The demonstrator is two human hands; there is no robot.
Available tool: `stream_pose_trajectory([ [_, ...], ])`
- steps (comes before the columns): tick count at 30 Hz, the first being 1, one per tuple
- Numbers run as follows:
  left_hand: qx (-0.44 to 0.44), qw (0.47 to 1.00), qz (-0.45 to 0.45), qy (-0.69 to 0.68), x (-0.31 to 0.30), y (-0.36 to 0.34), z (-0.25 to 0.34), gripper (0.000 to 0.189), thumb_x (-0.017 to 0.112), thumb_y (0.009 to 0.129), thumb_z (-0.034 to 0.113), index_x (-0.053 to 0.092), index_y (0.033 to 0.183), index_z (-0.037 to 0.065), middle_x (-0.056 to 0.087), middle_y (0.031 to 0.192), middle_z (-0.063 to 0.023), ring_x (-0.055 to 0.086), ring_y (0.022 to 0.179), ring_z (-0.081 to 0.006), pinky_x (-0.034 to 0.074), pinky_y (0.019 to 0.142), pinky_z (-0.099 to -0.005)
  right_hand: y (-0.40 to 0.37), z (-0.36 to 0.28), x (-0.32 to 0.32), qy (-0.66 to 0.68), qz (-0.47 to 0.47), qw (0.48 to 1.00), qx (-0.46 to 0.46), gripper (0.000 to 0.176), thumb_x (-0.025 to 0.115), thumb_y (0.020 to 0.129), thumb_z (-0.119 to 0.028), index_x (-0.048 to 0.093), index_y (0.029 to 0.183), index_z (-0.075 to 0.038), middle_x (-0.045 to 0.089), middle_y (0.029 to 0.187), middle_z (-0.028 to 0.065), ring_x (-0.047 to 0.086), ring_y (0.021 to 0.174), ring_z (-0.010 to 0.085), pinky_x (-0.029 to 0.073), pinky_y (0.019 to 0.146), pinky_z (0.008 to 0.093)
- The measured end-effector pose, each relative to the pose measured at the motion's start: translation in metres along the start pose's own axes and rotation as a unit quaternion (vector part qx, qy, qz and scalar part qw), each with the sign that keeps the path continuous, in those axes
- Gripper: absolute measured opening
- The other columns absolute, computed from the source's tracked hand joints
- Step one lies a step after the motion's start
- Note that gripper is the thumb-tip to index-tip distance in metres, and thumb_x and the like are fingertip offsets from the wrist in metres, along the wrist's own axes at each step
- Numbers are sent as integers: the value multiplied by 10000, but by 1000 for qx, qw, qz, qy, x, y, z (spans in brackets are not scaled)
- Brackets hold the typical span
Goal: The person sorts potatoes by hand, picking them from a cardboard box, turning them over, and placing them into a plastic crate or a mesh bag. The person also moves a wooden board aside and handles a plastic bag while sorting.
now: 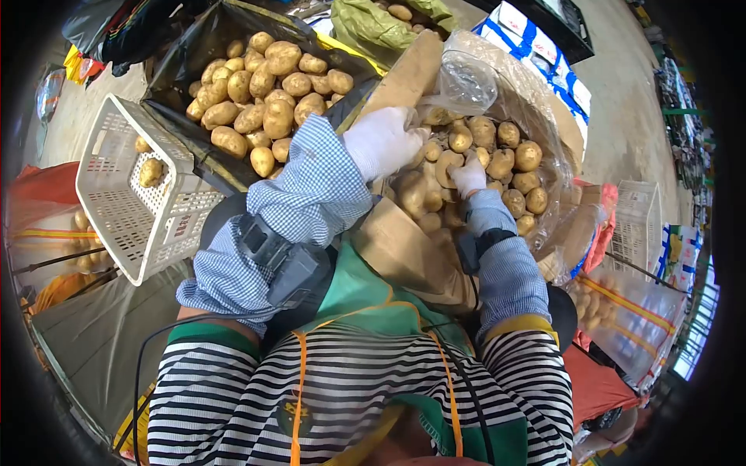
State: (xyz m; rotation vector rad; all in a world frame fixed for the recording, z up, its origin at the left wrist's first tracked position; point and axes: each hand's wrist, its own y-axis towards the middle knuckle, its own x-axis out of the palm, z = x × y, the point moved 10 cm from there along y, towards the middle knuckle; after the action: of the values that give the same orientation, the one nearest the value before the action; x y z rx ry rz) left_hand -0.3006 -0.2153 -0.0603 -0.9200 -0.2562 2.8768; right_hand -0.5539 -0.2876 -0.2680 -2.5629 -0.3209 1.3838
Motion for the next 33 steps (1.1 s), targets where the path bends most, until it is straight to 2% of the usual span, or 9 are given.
stream_pose_trajectory([
  [6,-26,998,-14,-54,-6,4,3,412,581,886,371,661,963,-26,667,853,-239,664,847,-360,507,770,-414,-17,-25,6,-66,-34,996,54,707,740,700,-305,492,1294,-15,523,1289,246,559,1147,403,466,958,426],
  [9,-61,995,-82,-18,0,5,5,419,557,931,319,614,1140,-40,677,985,-200,664,942,-269,504,839,-342,-28,-25,29,-200,-87,975,41,721,750,684,-409,512,1253,-35,347,1405,220,512,1199,416,469,961,445],
  [13,-68,993,-93,-9,0,7,2,409,571,923,353,635,1108,-6,675,935,-155,658,897,-243,502,818,-336,-36,-32,32,-253,-131,958,20,684,749,704,-412,519,1238,-52,430,1356,230,536,1183,392,463,962,460],
  [16,-97,988,-102,-70,7,9,-14,400,581,924,363,632,1137,29,674,947,-93,645,892,-197,502,806,-324,-23,-11,21,-223,-130,964,57,619,762,731,-370,544,1210,-43,585,1187,198,612,1087,323,499,904,441],
  [18,-117,978,-114,-128,9,6,-19,400,583,927,369,625,1166,51,672,969,-59,633,903,-169,502,802,-319,-18,19,29,36,-174,982,57,517,765,766,-370,605,1109,-18,677,868,126,674,745,225,551,649,367],
  [20,-150,943,-141,-262,10,-3,-20,427,584,934,398,593,1222,82,658,1056,-32,605,975,-139,497,832,-318,-42,0,4,208,-201,940,182,441,713,836,-431,657,954,-10,575,560,41,454,347,125,367,330,261],
  [28,124,951,-207,-195,63,-26,52,949,684,838,483,234,1467,-68,453,1388,-237,474,1280,-275,360,1076,-307,-132,-154,-131,195,-221,955,-22,737,393,909,-696,637,970,-3,520,511,45,531,430,145,439,423,271],
  [30,172,962,-111,-183,58,-35,65,885,653,850,480,272,1450,-48,492,1351,-217,561,1191,-268,473,989,-334,-151,-151,-140,203,-186,961,-14,743,311,951,-665,612,996,13,484,483,64,526,440,158,429,451,277],
  [33,-144,713,-215,-652,89,-41,44,676,519,908,525,417,1395,67,653,1111,-203,702,793,-327,604,578,-420,-163,-132,-150,278,-136,950,50,678,363,970,-608,592,1057,25,532,528,68,524,438,154,416,452,259],
])
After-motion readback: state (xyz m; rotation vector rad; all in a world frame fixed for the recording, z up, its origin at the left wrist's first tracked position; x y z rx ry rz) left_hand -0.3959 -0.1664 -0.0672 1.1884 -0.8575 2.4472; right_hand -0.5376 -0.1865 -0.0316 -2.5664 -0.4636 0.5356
